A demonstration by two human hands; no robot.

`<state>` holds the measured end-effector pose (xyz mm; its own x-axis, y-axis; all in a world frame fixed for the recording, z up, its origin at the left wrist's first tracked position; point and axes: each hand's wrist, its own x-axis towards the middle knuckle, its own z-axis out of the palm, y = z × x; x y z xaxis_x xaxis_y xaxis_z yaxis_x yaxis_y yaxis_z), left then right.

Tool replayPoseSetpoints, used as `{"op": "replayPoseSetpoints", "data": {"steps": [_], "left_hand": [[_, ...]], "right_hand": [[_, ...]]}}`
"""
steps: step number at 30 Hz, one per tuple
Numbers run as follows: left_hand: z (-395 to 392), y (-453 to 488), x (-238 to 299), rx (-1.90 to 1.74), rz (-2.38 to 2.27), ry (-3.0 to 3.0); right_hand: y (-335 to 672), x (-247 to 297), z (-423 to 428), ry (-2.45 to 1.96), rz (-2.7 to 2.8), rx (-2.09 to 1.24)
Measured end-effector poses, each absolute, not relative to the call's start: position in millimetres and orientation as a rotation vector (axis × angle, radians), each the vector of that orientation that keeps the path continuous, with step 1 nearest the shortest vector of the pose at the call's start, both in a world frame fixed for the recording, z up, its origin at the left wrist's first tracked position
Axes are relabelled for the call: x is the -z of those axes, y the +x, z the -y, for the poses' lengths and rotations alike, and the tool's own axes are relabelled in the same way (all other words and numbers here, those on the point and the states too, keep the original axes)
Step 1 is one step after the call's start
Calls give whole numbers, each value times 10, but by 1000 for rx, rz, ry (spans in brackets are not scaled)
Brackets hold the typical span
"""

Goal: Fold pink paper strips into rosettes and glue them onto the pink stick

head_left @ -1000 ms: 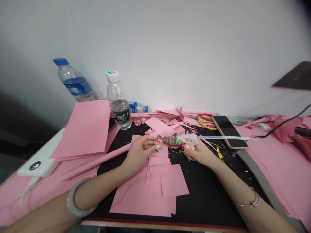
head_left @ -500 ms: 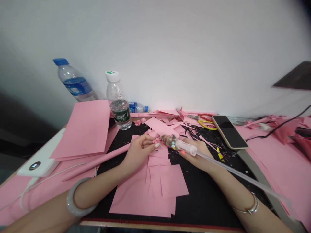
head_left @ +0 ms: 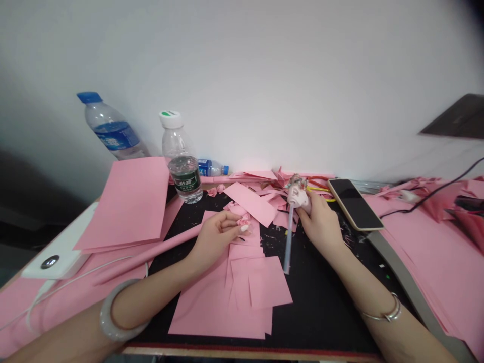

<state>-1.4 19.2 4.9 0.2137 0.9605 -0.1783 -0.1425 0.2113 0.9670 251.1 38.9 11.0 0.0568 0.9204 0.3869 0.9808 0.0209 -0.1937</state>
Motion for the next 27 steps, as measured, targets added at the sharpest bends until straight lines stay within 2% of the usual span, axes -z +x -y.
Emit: {"op": "replayPoseSetpoints", "data": {"steps": [6,8,11,13,16,19,27], "left_hand": [[-198,-6,-26,-1014,-996,1078],[-193,-5,-23,-995,-974,1090],[-179,2,-36,-975,-963,1091],[-170,11,-56,-961,-962,1087],[-155,26,-79,-929,-915,1088],[-133,36,-78,-896,-844,1093],[-94,39,-51,-841,-859,1073]], "right_hand": [[2526,-26,-410,-2143,1904,255],[2526,-53,-410,-2024,1865,332],[2466,-139,-347,-1587,1861,357],[2362,-190,-243,-1322,1919,213],[2151,-211,-38,-1149,2087,-34],[1983,-179,113,-1128,2199,-214],[1950,-89,146,-1139,2181,-439]]}}
